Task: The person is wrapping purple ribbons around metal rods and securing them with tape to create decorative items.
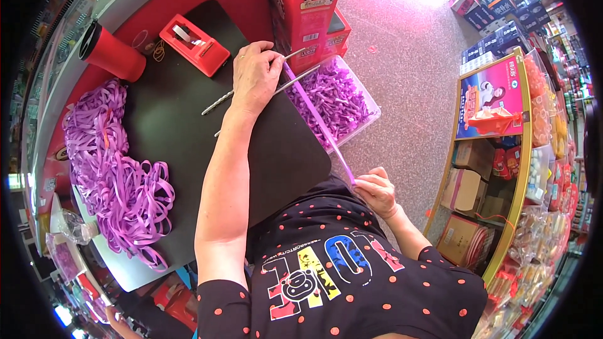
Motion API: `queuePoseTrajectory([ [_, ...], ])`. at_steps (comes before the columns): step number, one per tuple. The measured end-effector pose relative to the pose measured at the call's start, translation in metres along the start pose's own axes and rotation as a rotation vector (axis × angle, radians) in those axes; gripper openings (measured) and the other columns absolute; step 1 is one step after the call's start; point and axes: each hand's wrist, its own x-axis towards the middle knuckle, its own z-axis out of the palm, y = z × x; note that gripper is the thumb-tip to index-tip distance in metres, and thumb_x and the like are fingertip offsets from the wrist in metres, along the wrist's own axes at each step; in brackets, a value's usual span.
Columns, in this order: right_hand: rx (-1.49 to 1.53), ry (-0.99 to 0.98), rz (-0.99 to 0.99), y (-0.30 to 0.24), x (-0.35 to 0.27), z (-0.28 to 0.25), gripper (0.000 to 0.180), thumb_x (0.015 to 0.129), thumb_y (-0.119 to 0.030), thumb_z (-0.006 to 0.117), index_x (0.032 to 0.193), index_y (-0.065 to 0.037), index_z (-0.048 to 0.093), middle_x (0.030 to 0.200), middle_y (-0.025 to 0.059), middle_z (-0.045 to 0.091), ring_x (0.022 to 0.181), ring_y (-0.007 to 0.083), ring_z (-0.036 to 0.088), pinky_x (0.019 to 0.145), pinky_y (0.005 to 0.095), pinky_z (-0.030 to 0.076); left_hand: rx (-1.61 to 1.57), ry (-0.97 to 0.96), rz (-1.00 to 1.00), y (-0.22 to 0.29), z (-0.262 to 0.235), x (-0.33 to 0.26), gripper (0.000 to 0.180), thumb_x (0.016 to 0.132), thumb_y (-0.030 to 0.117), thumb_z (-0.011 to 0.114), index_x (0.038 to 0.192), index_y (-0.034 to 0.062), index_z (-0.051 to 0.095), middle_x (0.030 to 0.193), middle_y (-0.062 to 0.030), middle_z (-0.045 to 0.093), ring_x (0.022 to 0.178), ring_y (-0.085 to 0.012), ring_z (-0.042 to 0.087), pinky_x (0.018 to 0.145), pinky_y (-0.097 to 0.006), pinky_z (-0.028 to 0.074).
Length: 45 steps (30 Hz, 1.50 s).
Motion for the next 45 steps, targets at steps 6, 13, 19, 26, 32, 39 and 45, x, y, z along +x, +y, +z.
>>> queuePoseTrajectory([
  [6, 0.080, 0.108, 0.136, -0.016, 0.001, -0.016, 0.024, 0.066, 0.001, 0.076, 0.088, -0.007, 0.069, 0.079, 0.0048, 0.068, 0.070, 0.0195, 0.058, 0.069, 0.0317, 0.044, 0.011, 0.002, -0.013, -0.003, 0.000, -0.001, 0.016, 0.083, 0.018, 0.064, 0.086, 0.0043, 0.071, 0.112, -0.0096, 0.060, 0.111, -0.0296, 0.051, 0.095, -0.040, 0.039],
  [13, 0.309, 0.217, 0.021, -0.051, 0.050, -0.061, 0.019, 0.066, 0.002, 0.073, 0.082, -0.006, 0.066, 0.074, 0.0052, 0.065, 0.070, 0.0205, 0.052, 0.069, 0.0337, 0.040, 0.017, 0.016, -0.014, -0.001, 0.000, 0.001, 0.016, 0.082, 0.017, 0.064, 0.086, 0.0034, 0.070, 0.116, -0.0120, 0.058, 0.113, -0.0306, 0.049, 0.096, -0.040, 0.039],
  [19, 0.698, 0.188, -0.216, -0.050, 0.156, -0.080, 0.013, 0.089, -0.022, 0.061, 0.094, -0.012, 0.055, 0.081, 0.0052, 0.053, 0.081, 0.0233, 0.046, 0.071, 0.0349, 0.038, 0.043, -0.002, -0.021, -0.005, 0.002, 0.001, 0.016, 0.082, 0.018, 0.065, 0.086, 0.0037, 0.071, 0.118, -0.0116, 0.057, 0.115, -0.0301, 0.047, 0.096, -0.041, 0.039],
  [26, 1.274, 0.018, -0.061, -0.058, 0.326, -0.043, 0.049, 0.094, -0.028, 0.051, 0.134, -0.001, 0.042, 0.112, 0.0179, 0.060, 0.090, 0.0128, 0.051, 0.072, 0.0241, 0.040, 0.006, 0.024, -0.026, -0.005, -0.001, -0.002, 0.014, 0.080, 0.018, 0.066, 0.083, 0.0052, 0.071, 0.117, -0.0108, 0.058, 0.115, -0.0299, 0.047, 0.095, -0.040, 0.039],
  [32, 1.290, -0.149, 0.117, -0.007, 0.410, 0.032, 0.053, 0.095, -0.039, 0.050, 0.137, -0.009, 0.039, 0.120, 0.0148, 0.059, 0.087, 0.0091, 0.051, 0.075, 0.0219, 0.040, -0.078, 0.003, -0.060, -0.004, -0.006, -0.003, 0.014, 0.069, 0.012, 0.065, 0.080, 0.0050, 0.072, 0.119, -0.0131, 0.057, 0.116, -0.0312, 0.047, 0.097, -0.041, 0.038],
  [39, 1.269, -0.279, 0.382, 0.061, 0.425, 0.089, 0.058, 0.097, -0.048, 0.040, 0.140, -0.010, 0.035, 0.119, 0.0182, 0.060, 0.083, 0.0104, 0.048, 0.074, 0.0231, 0.039, -0.043, 0.011, -0.066, 0.001, -0.008, -0.002, 0.015, 0.065, 0.006, 0.066, 0.079, 0.0027, 0.071, 0.116, -0.0132, 0.057, 0.115, -0.0310, 0.048, 0.097, -0.041, 0.039],
  [45, 1.250, -0.326, 0.533, 0.100, 0.409, 0.123, 0.061, 0.098, -0.053, 0.030, 0.144, -0.012, 0.030, 0.123, 0.0178, 0.058, 0.085, 0.0115, 0.048, 0.084, 0.0265, 0.039, -0.106, 0.073, -0.101, 0.005, -0.005, 0.002, 0.020, 0.062, 0.000, 0.067, 0.081, 0.0037, 0.067, 0.111, -0.0122, 0.056, 0.112, -0.0309, 0.048, 0.094, -0.041, 0.040],
])
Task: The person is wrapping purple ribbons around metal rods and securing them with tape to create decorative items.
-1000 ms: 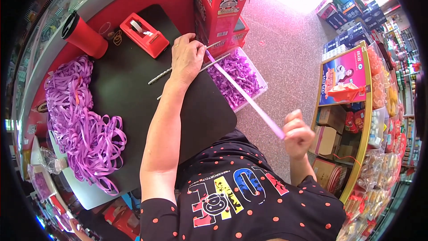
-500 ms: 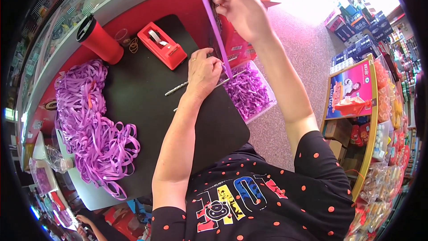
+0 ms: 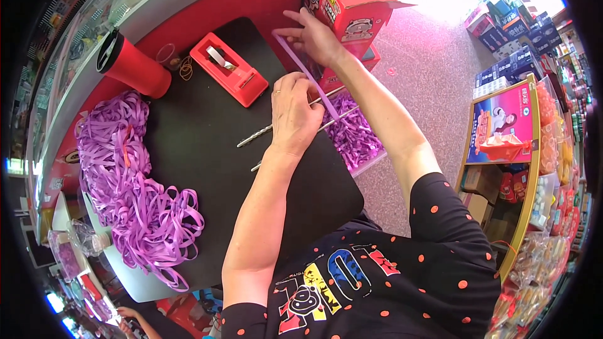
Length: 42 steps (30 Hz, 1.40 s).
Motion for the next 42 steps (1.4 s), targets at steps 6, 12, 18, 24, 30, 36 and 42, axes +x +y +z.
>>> queuePoseTrajectory([
  [6, 0.058, 0.025, 0.092, 0.054, -0.003, -0.018, 0.064, 0.097, -0.056, 0.029, 0.145, -0.014, 0.027, 0.124, 0.0170, 0.057, 0.086, 0.0123, 0.048, 0.086, 0.0282, 0.040, 0.019, -0.009, 0.037, -0.002, -0.003, -0.003, 0.024, 0.062, -0.004, 0.066, 0.084, 0.0071, 0.067, 0.117, -0.0126, 0.052, 0.113, -0.0327, 0.046, 0.095, -0.040, 0.040],
  [12, -0.018, 0.056, -0.007, 0.154, -0.066, -0.087, 0.057, 0.098, -0.047, 0.036, 0.139, -0.006, 0.037, 0.114, 0.0143, 0.062, 0.100, 0.0192, 0.058, 0.087, 0.0335, 0.046, -0.044, -0.045, 0.014, 0.007, 0.006, 0.000, 0.021, 0.065, -0.003, 0.065, 0.083, 0.0072, 0.068, 0.118, -0.0126, 0.052, 0.116, -0.0325, 0.045, 0.095, -0.040, 0.041],
  [18, -0.259, 0.329, -0.130, 0.167, -0.222, -0.058, 0.042, 0.100, -0.030, 0.039, 0.131, -0.002, 0.048, 0.110, 0.0085, 0.062, 0.108, 0.0172, 0.055, 0.097, 0.0325, 0.039, -0.041, -0.038, 0.002, 0.006, -0.002, -0.003, 0.020, 0.064, -0.003, 0.067, 0.082, 0.0069, 0.069, 0.118, -0.0126, 0.052, 0.115, -0.0324, 0.045, 0.096, -0.040, 0.041],
  [24, -0.757, 0.504, -0.189, 0.118, -0.307, 0.001, 0.038, 0.099, -0.026, 0.042, 0.125, 0.000, 0.054, 0.101, 0.0045, 0.068, 0.104, 0.0149, 0.052, 0.098, 0.0313, 0.034, -0.037, -0.028, 0.007, -0.001, -0.005, -0.004, 0.019, 0.065, -0.002, 0.067, 0.081, 0.0073, 0.070, 0.116, -0.0125, 0.054, 0.113, -0.0325, 0.047, 0.094, -0.039, 0.041],
  [30, -0.759, 0.529, -0.246, 0.076, -0.335, 0.031, 0.035, 0.096, -0.021, 0.042, 0.119, -0.002, 0.060, 0.099, 0.0051, 0.069, 0.094, 0.0158, 0.047, 0.094, 0.0321, 0.034, -0.019, -0.067, 0.021, -0.003, -0.002, -0.005, 0.021, 0.068, -0.001, 0.065, 0.087, 0.0071, 0.070, 0.120, -0.0124, 0.052, 0.116, -0.0308, 0.045, 0.093, -0.037, 0.043],
  [36, -0.795, 0.503, -0.299, 0.049, -0.342, 0.048, 0.044, 0.096, -0.029, 0.039, 0.120, 0.002, 0.058, 0.093, 0.0078, 0.069, 0.094, 0.0150, 0.046, 0.094, 0.0329, 0.032, -0.011, -0.065, 0.021, -0.001, -0.004, -0.006, 0.021, 0.068, -0.001, 0.065, 0.087, 0.0070, 0.070, 0.120, -0.0125, 0.052, 0.116, -0.0308, 0.045, 0.094, -0.037, 0.042],
  [42, -0.794, 0.453, -0.477, 0.023, -0.329, 0.063, 0.053, 0.095, -0.038, 0.037, 0.117, 0.005, 0.058, 0.085, 0.0095, 0.069, 0.091, 0.0171, 0.045, 0.092, 0.0350, 0.032, -0.039, -0.048, 0.000, -0.001, -0.004, -0.005, 0.019, 0.066, 0.000, 0.069, 0.084, 0.0074, 0.071, 0.118, -0.0126, 0.053, 0.115, -0.0316, 0.046, 0.095, -0.038, 0.042],
])
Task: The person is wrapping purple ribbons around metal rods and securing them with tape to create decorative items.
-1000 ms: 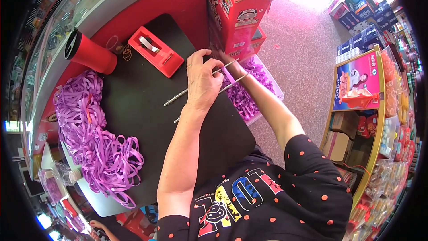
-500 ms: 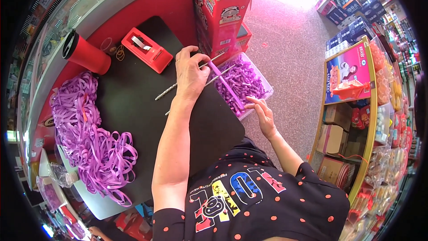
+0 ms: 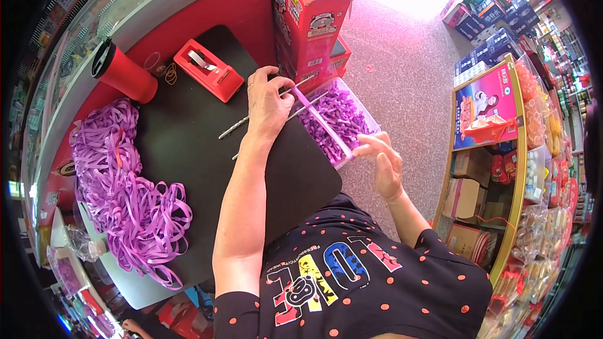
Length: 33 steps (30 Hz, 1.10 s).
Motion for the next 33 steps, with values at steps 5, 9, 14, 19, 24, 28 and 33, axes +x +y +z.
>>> queuePoseTrajectory([
  [5, 0.118, -0.032, -0.192, -0.013, 0.056, 0.000, 0.054, 0.097, -0.038, 0.032, 0.121, 0.004, 0.055, 0.088, 0.0084, 0.070, 0.092, 0.0160, 0.055, 0.094, 0.0339, 0.032, 0.006, 0.016, 0.020, -0.001, -0.001, 0.000, 0.019, 0.065, 0.000, 0.069, 0.083, 0.0069, 0.071, 0.117, -0.0131, 0.054, 0.114, -0.0320, 0.047, 0.095, -0.038, 0.042],
  [9, 0.321, -0.109, -0.198, -0.012, 0.123, 0.018, 0.057, 0.099, -0.040, 0.028, 0.130, 0.005, 0.046, 0.092, 0.0104, 0.069, 0.095, 0.0153, 0.061, 0.101, 0.0342, 0.030, 0.022, 0.065, 0.019, -0.001, 0.000, -0.001, 0.015, 0.063, 0.000, 0.068, 0.078, 0.0037, 0.069, 0.114, -0.0143, 0.055, 0.112, -0.0326, 0.048, 0.095, -0.039, 0.042],
  [14, 0.385, -0.308, -0.078, 0.019, 0.200, 0.050, 0.062, 0.101, -0.045, 0.022, 0.141, 0.001, 0.034, 0.104, 0.0144, 0.067, 0.106, 0.0187, 0.058, 0.105, 0.0359, 0.030, 0.057, 0.071, 0.024, -0.001, 0.002, 0.000, 0.010, 0.062, 0.000, 0.068, 0.073, 0.0015, 0.068, 0.114, -0.0149, 0.055, 0.111, -0.0328, 0.048, 0.095, -0.039, 0.042],
  [19, 0.405, -0.443, 0.105, 0.070, 0.215, 0.073, 0.063, 0.101, -0.047, 0.021, 0.143, -0.001, 0.030, 0.106, 0.0140, 0.067, 0.109, 0.0179, 0.056, 0.107, 0.0356, 0.028, 0.055, 0.073, 0.020, -0.001, 0.001, 0.000, 0.011, 0.061, 0.001, 0.068, 0.072, 0.0008, 0.069, 0.113, -0.0151, 0.056, 0.111, -0.0326, 0.048, 0.096, -0.039, 0.041],
  [24, 0.480, -0.601, 0.387, 0.131, 0.186, 0.075, 0.061, 0.101, -0.045, 0.024, 0.144, -0.002, 0.029, 0.102, 0.0102, 0.067, 0.107, 0.0141, 0.056, 0.099, 0.0313, 0.037, 0.029, 0.053, 0.014, -0.002, 0.004, 0.001, 0.010, 0.064, 0.003, 0.068, 0.074, 0.0029, 0.067, 0.117, -0.0132, 0.054, 0.114, -0.0319, 0.045, 0.097, -0.039, 0.040],
  [28, 0.306, -0.410, 0.331, 0.121, 0.132, 0.066, 0.058, 0.101, -0.045, 0.028, 0.138, -0.002, 0.039, 0.109, 0.0103, 0.064, 0.106, 0.0166, 0.057, 0.093, 0.0314, 0.042, 0.039, 0.071, 0.012, -0.003, 0.002, 0.000, 0.011, 0.061, 0.001, 0.069, 0.072, 0.0024, 0.068, 0.115, -0.0151, 0.054, 0.112, -0.0332, 0.048, 0.096, -0.039, 0.041],
  [33, 0.405, -0.275, 0.361, 0.076, 0.071, 0.048, 0.042, 0.102, -0.033, 0.031, 0.121, -0.002, 0.052, 0.110, 0.0064, 0.062, 0.098, 0.0117, 0.055, 0.088, 0.0271, 0.041, -0.058, 0.081, 0.015, 0.003, -0.004, 0.003, 0.026, 0.063, 0.006, 0.069, 0.089, 0.0028, 0.066, 0.113, -0.0156, 0.055, 0.112, -0.0329, 0.048, 0.095, -0.039, 0.041],
])
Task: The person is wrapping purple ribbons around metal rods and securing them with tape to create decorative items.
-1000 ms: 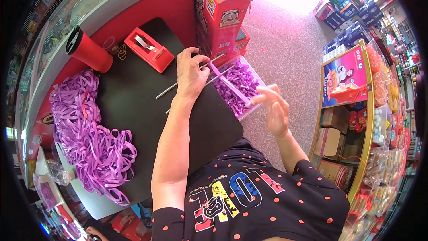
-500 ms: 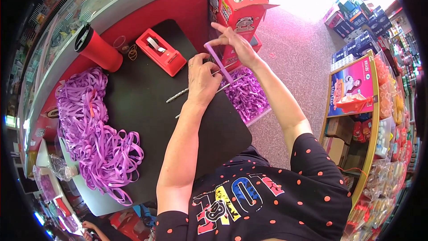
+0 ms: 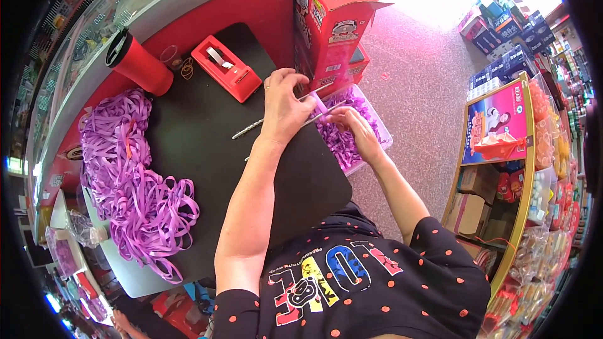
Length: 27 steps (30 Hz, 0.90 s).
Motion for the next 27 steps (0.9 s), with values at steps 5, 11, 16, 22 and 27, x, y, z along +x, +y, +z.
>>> queuePoseTrajectory([
  [5, 0.009, 0.071, -0.004, -0.043, -0.016, 0.013, 0.030, 0.102, -0.028, 0.037, 0.109, -0.006, 0.056, 0.105, 0.0032, 0.063, 0.078, 0.0060, 0.046, 0.076, 0.0227, 0.038, -0.475, 0.086, -0.294, 0.012, -0.012, 0.010, 0.028, 0.077, 0.005, 0.057, 0.104, -0.0017, 0.062, 0.104, -0.0105, 0.059, 0.098, -0.0193, 0.058, 0.087, -0.029, 0.045],
  [11, -0.177, 0.040, 0.005, -0.056, -0.005, 0.004, 0.032, 0.099, -0.027, 0.044, 0.111, 0.001, 0.054, 0.098, 0.0075, 0.062, 0.095, 0.0140, 0.058, 0.087, 0.0286, 0.044, -0.947, -0.111, -0.675, 0.053, -0.018, -0.012, 0.022, 0.083, 0.000, 0.050, 0.103, 0.0018, 0.057, 0.091, -0.0070, 0.060, 0.083, -0.0147, 0.058, 0.075, -0.029, 0.050],
  [16, -0.282, 0.076, -0.035, -0.050, 0.005, 0.002, 0.038, 0.096, -0.033, 0.048, 0.114, 0.000, 0.052, 0.100, 0.0146, 0.061, 0.094, 0.0207, 0.060, 0.085, 0.0330, 0.046, -1.227, -0.328, -1.002, 0.076, -0.001, -0.067, 0.024, 0.092, 0.016, 0.050, 0.110, -0.0006, 0.052, 0.102, -0.0172, 0.059, 0.097, -0.0299, 0.057, 0.089, -0.045, 0.046],
  [22, -0.397, 0.094, -0.036, -0.064, 0.008, 0.010, 0.042, 0.095, -0.036, 0.048, 0.116, 0.001, 0.052, 0.101, 0.0167, 0.062, 0.096, 0.0240, 0.061, 0.085, 0.0349, 0.046, -1.668, -0.186, -1.177, 0.089, 0.028, -0.066, 0.057, 0.097, 0.052, 0.033, 0.135, 0.0106, 0.033, 0.139, -0.0139, 0.037, 0.128, -0.0285, 0.037, 0.103, -0.043, 0.031],
  [27, -0.404, 0.141, -0.066, -0.050, 0.013, 0.009, 0.035, 0.097, -0.033, 0.049, 0.109, 0.000, 0.055, 0.094, 0.0093, 0.059, 0.083, 0.0145, 0.061, 0.072, 0.0293, 0.046, -1.712, -0.092, -0.909, 0.074, 0.048, -0.068, 0.065, 0.096, 0.058, 0.029, 0.140, 0.0114, 0.024, 0.143, -0.0061, 0.031, 0.134, -0.0265, 0.027, 0.109, -0.046, 0.020],
])
